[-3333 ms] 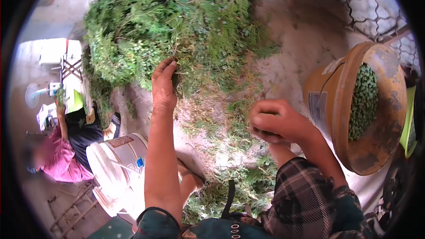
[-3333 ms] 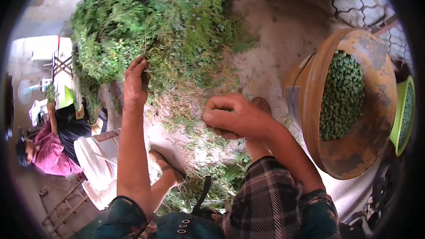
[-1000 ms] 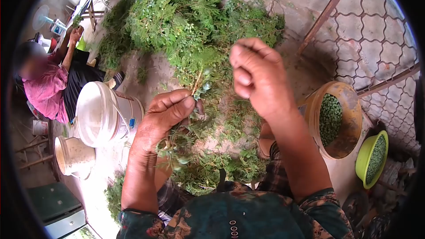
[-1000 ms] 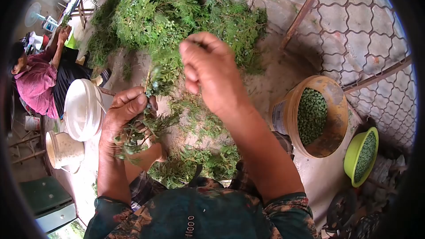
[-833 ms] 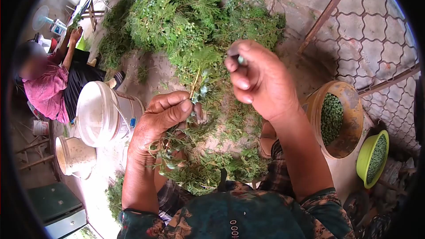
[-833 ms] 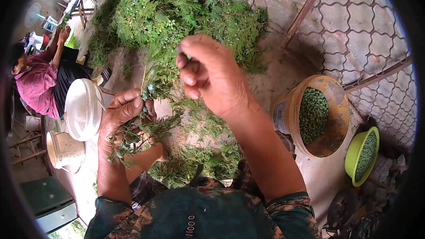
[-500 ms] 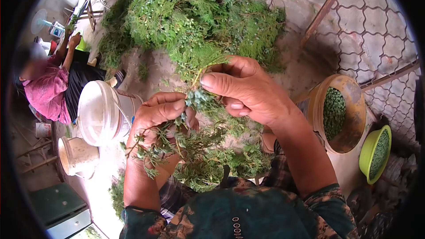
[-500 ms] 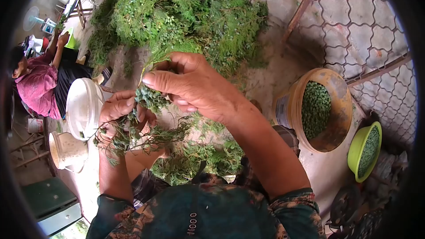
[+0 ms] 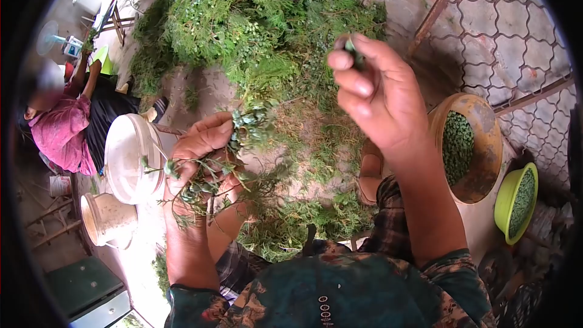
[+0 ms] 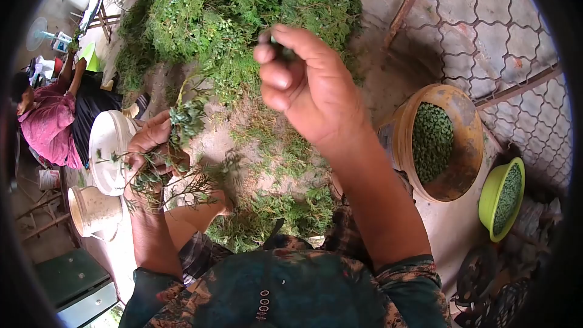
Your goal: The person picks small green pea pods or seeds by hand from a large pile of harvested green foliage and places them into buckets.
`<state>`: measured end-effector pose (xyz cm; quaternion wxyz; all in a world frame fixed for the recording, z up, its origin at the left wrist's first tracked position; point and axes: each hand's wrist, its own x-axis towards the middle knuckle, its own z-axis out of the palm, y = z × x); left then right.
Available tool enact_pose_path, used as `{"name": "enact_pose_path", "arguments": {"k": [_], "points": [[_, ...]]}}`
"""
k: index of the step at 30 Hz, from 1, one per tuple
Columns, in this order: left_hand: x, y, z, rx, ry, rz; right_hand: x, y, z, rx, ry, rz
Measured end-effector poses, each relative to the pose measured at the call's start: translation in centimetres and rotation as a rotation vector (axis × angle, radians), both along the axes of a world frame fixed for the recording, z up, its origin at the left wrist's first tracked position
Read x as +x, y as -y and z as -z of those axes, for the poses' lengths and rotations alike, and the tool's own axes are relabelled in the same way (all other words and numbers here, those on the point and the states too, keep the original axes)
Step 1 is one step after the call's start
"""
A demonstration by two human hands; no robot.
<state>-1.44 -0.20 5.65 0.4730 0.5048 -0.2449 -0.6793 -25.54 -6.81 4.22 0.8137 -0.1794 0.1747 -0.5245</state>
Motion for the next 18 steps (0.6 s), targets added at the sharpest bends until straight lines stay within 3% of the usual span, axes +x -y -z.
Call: {"name": "enact_pose_path", "arguments": {"k": [4, 6, 12, 14, 18], "points": [[-0.6, -0.4, -0.2, -0.024, -0.015, -0.070, 1.3, -1.2, -0.2, 0.028, -0.019, -0.103], [-0.9, -0.2, -0.5, 0.006, -0.081, -0.104, 1.9, -1.5, 0.0, -0.010, -0.194, -0.152], [-0.9, 0.1, 0.2, 0.009, 0.073, -0.059, 2.6, -2.4, -0.4, -0.072, -0.338, -0.238], [-0.3, 0.7, 0.9, 0.012, -0.009, 0.152, 2.9, -2.6, 0.0, -0.150, -0.492, -0.265], [-0.4, 0.8, 1.0, -0.082, -0.045, 0.242, 2.3, -2.5, -0.6, -0.122, -0.457, -0.073]]}}
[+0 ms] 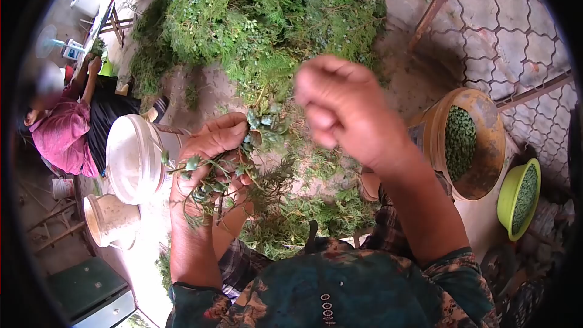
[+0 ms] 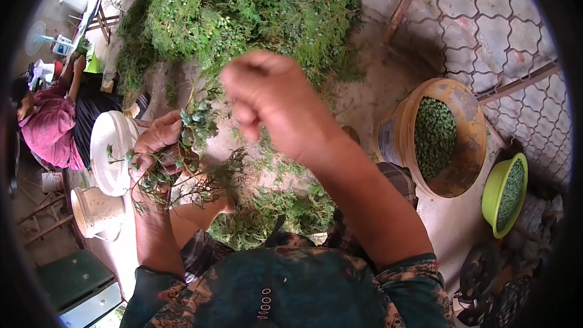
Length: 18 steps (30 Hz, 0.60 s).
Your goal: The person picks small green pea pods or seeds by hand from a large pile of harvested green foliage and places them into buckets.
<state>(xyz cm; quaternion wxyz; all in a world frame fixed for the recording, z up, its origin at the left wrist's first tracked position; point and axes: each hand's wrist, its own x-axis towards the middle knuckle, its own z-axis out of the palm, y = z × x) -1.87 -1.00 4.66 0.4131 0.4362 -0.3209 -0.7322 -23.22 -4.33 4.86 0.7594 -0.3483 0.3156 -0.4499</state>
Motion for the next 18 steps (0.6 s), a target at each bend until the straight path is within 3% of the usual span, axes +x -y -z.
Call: {"name": "enact_pose_path", "arguments": {"k": [1, 2, 4, 6, 10, 12, 18], "points": [[0.1, 0.0, -0.2, 0.065, 0.052, -0.076, -1.4, 1.1, 0.5, 0.026, 0.129, 0.002], [0.4, 0.0, -0.2, 0.065, 0.053, -0.078, -2.1, 2.0, 0.9, 0.076, 0.168, 0.155], [0.9, 0.1, -0.3, 0.015, -0.094, -0.022, -3.1, 2.4, 1.0, 0.123, 0.313, 0.141], [0.5, -0.1, -0.4, 0.014, -0.071, -0.042, -2.0, 1.6, 1.8, 0.120, 0.366, -0.003], [0.0, -0.2, -0.6, 0.035, -0.142, 0.001, -0.1, 0.0, 0.6, 0.152, 0.175, -0.153], [-0.1, 0.1, -0.5, 0.121, -0.031, -0.056, 0.4, -0.2, 1.2, 0.120, 0.189, -0.213], [-0.3, 0.2, -0.1, 0.115, 0.083, 0.005, 0.6, -0.7, 0.4, -0.040, -0.193, -0.239]]}}
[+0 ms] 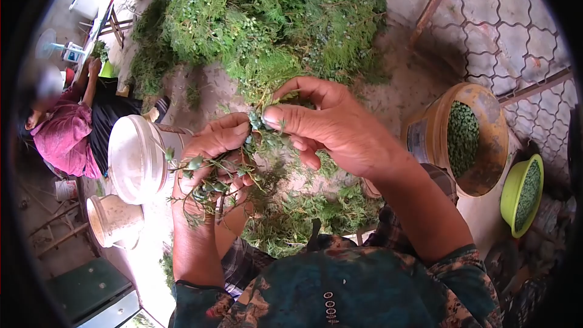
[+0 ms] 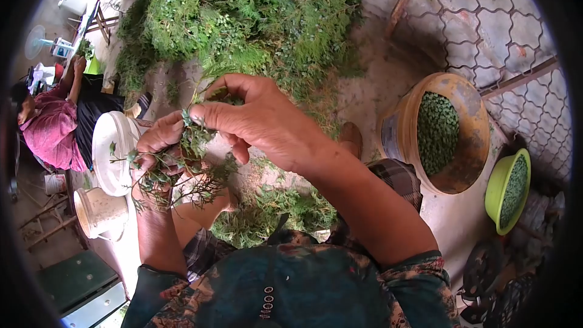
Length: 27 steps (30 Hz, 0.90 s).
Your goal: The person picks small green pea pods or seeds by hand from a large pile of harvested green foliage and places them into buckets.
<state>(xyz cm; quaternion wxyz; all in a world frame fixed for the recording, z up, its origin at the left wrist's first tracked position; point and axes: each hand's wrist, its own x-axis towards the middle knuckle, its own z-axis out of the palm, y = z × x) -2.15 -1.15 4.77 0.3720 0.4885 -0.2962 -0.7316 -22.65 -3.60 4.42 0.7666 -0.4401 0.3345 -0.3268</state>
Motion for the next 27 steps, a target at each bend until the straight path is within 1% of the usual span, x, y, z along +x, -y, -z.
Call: {"name": "enact_pose_path", "arguments": {"k": [2, 5, 8, 10, 12, 13, 14, 15, 16, 17, 18, 19, 20, 21, 22, 24, 25, 26, 27], "points": [[0.2, 0.1, 0.0, 0.011, -0.036, 0.039, 0.1, 0.0, 0.2, 0.019, 0.039, 0.008], [0.1, 0.0, 0.0, 0.038, -0.007, 0.022, 0.5, 0.1, 0.6, 0.040, 0.103, 0.037], [-0.3, -0.2, -0.2, 0.013, -0.017, -0.011, 0.7, 0.1, 1.1, 0.021, 0.139, 0.066], [-0.1, -0.2, 0.2, -0.054, -0.169, 0.019, 0.6, 0.1, 1.1, -0.005, 0.149, 0.075], [0.1, -0.1, 0.1, -0.031, -0.130, 0.042, 0.4, 0.1, 0.7, 0.089, 0.214, 0.054], [0.3, 0.0, 0.0, -0.007, -0.090, 0.064, 0.0, 0.2, 0.6, 0.088, 0.214, 0.054], [0.6, 0.0, -0.1, 0.016, -0.051, 0.085, -0.6, 0.4, 0.6, 0.123, 0.235, 0.010], [2.1, -0.5, 1.6, -0.254, -0.111, 0.028, -1.3, 0.6, 0.5, 0.159, 0.256, -0.034], [2.9, -0.5, 1.6, -0.289, -0.216, -0.017, -2.3, 1.3, 0.3, 0.159, 0.256, -0.034], [3.4, -0.2, 1.1, -0.181, -0.337, -0.049, -3.5, 2.2, -0.1, 0.261, 0.397, 0.071], [3.5, 0.0, 0.4, -0.087, -0.388, -0.082, -4.3, 2.7, -0.3, 0.360, 0.536, 0.176], [3.1, 0.0, 0.1, -0.051, -0.364, -0.107, -4.2, 2.7, 0.2, 0.339, 0.570, 0.175], [2.0, -0.5, 0.0, -0.102, -0.169, -0.169, -3.6, 2.5, 0.6, 0.337, 0.569, 0.170], [1.5, -0.6, -0.1, -0.119, -0.090, -0.153, -2.6, 2.0, 0.8, 0.317, 0.537, 0.171], [1.1, -1.0, -0.3, -0.028, -0.037, -0.227, -1.8, 1.6, 0.9, 0.298, 0.506, 0.173], [0.5, -0.9, -0.8, -0.013, -0.138, -0.189, -0.9, 1.1, 0.9, 0.279, 0.430, 0.079], [0.3, -0.8, -0.8, -0.012, -0.138, -0.189, -0.5, 0.8, 1.1, 0.226, 0.372, 0.059], [0.3, -0.7, -0.8, 0.005, -0.076, -0.163, -0.1, 0.6, 1.2, 0.172, 0.313, 0.039], [0.2, -0.7, -0.7, 0.023, -0.016, -0.138, 0.3, 0.3, 1.0, 0.174, 0.312, 0.039]]}}
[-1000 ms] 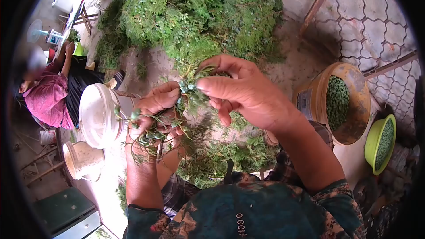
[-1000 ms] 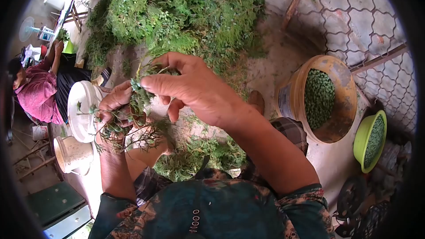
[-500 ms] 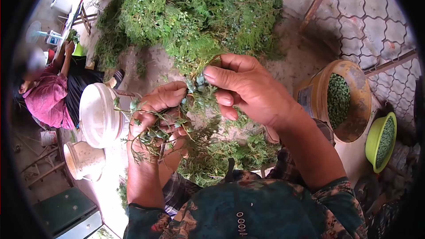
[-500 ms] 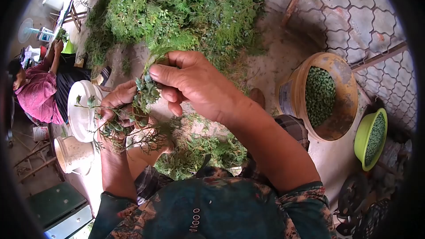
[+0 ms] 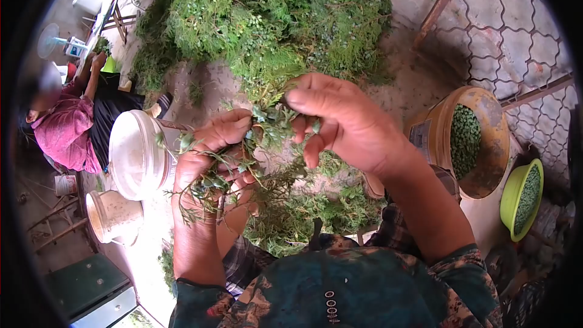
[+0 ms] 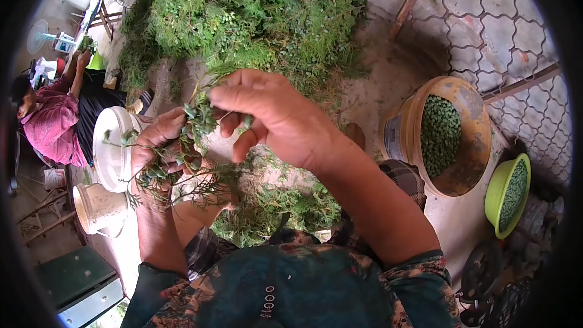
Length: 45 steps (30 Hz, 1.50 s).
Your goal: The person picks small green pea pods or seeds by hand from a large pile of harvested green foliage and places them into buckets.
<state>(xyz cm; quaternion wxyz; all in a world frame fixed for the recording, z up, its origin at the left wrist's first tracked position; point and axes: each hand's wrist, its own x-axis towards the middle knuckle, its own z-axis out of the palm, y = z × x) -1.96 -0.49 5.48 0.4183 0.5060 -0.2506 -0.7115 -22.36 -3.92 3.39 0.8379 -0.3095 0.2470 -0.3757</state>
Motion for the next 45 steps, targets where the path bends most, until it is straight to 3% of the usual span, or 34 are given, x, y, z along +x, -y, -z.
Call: {"name": "enact_pose_path", "arguments": {"k": [5, 8, 10, 15, 18, 22, 27, 29, 31, 33, 34, 35, 37, 39, 41, 45], "points": [[-0.3, 0.2, -0.1, 0.026, 0.017, 0.105, 0.6, -0.6, -0.6, -0.090, -0.294, -0.097], [-0.4, 0.0, -0.1, -0.063, -0.011, 0.092, 0.5, -0.5, 0.1, 0.000, -0.166, -0.096], [0.2, 0.3, -0.1, 0.040, -0.138, 0.066, 0.4, -0.4, -0.1, 0.041, -0.076, -0.138], [-0.8, -0.5, 0.0, -0.083, -0.055, -0.028, 0.3, -0.3, 0.0, 0.139, 0.112, -0.176], [0.3, 0.0, 1.7, 0.052, -0.615, 0.110, 0.7, -0.6, -0.1, 0.206, 0.214, -0.105], [-0.4, 0.2, 1.2, 0.059, -0.629, 0.158, 1.0, -0.6, 0.5, 0.184, 0.359, -0.100], [-0.6, -0.7, 1.2, 0.023, -0.497, 0.001, 1.1, -0.9, -0.4, 0.072, 0.174, -0.024], [-1.9, -1.2, 0.4, -0.085, -0.015, -0.185, 1.3, -0.9, 0.1, -0.019, 0.033, -0.013], [-0.9, -0.7, 0.9, -0.064, -0.100, -0.111, 1.4, -0.9, 0.3, -0.110, -0.108, 0.000], [-1.1, -0.4, 0.6, -0.036, -0.133, -0.017, 1.3, -0.9, 0.1, -0.036, 0.039, 0.001], [-0.3, -0.9, 2.2, -0.187, -0.295, -0.015, 1.3, -0.9, 0.0, -0.036, 0.039, 0.001], [0.0, -0.8, 2.4, -0.187, -0.295, -0.014, 1.3, -0.9, -0.1, 0.023, 0.107, 0.005], [-0.1, -0.1, 1.9, 0.074, -0.514, 0.049, 1.3, -0.9, -0.1, 0.083, 0.173, 0.008], [-0.8, -0.3, 2.1, 0.088, -0.575, 0.044, 1.3, -0.9, 0.0, 0.243, 0.312, -0.054], [-1.4, -0.6, 2.3, -0.013, -0.890, 0.116, 1.3, -0.9, 0.2, 0.247, 0.356, -0.078], [-1.7, -0.7, 2.6, 0.014, -0.999, 0.105, 1.5, -1.0, 1.1, 0.303, 0.523, -0.153]]}}
